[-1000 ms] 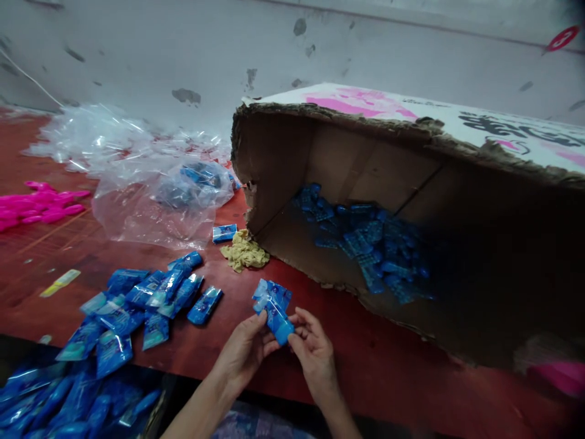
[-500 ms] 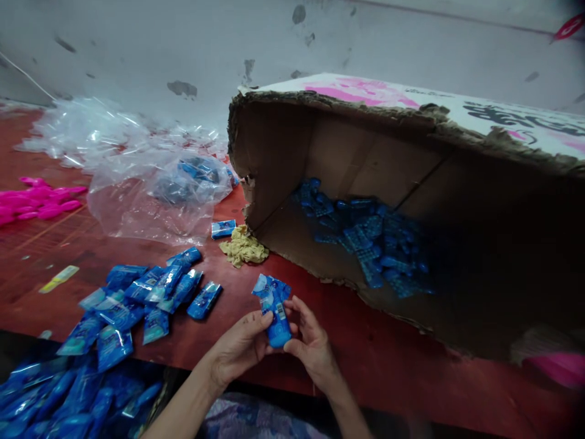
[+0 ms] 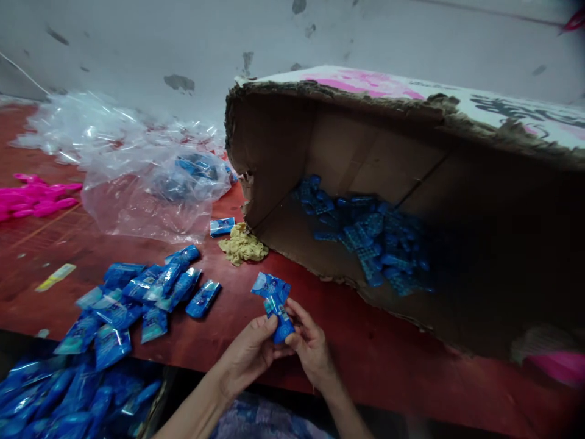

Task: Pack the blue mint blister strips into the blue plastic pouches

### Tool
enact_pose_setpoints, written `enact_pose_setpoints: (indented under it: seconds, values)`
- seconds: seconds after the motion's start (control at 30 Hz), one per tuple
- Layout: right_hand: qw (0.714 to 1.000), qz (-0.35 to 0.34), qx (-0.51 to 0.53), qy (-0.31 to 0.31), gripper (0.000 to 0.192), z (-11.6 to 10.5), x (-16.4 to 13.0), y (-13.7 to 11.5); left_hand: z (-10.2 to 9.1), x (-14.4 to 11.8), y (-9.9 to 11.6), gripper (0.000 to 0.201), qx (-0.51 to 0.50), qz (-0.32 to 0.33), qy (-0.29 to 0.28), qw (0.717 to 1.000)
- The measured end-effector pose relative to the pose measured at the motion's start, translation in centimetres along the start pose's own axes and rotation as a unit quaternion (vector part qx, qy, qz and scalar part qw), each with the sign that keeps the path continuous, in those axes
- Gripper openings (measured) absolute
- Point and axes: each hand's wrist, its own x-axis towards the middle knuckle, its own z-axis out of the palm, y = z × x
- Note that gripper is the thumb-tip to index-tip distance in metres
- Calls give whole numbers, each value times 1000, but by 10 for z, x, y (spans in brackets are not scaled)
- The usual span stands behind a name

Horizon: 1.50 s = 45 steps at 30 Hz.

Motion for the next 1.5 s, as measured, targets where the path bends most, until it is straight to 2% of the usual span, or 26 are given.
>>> enact_pose_setpoints:
  seconds: [0.2,0.3,0.37,0.43,0.5,0.57,0.67,0.77,0.87,1.0,1.2,1.33,1.5]
  values:
    - [987,-62,-121,89,44,15,-5,12,4,3,-17,25,-43,27,98,994]
    - [986,-64,-133,77,44,17,-3,12,4,2,-17,25,-44,37,125,991]
    - [988,-62,-136,30,42,15,1,8,2,-2,-5,22,-47,65,141,987]
    - [984,-65,-166,-3,35,11,8,3,-4,-12,18,25,-71,128,167,975]
    - [971,-73,-229,-5,29,6,18,-3,-14,-25,48,36,-131,217,209,945]
    - [946,-83,-312,1,27,2,31,-7,-25,-39,73,52,-184,290,220,913]
    - [884,-83,-460,3,28,-1,53,-7,-39,-49,85,50,-227,279,216,908]
    - [824,-79,-561,19,21,3,69,-2,-41,-41,66,33,-174,221,213,936]
    - [807,-83,-583,30,9,9,75,5,-33,-21,36,18,-98,145,195,965]
    - [792,-94,-602,37,14,13,73,12,-22,0,12,12,-22,97,195,976]
    - [789,-109,-604,34,15,11,65,3,-13,11,10,26,44,142,245,958]
    - [815,-124,-566,22,17,12,49,-9,-13,20,11,27,81,164,239,954]
    - [856,-120,-503,9,20,11,43,-10,-19,31,10,22,120,157,267,943]
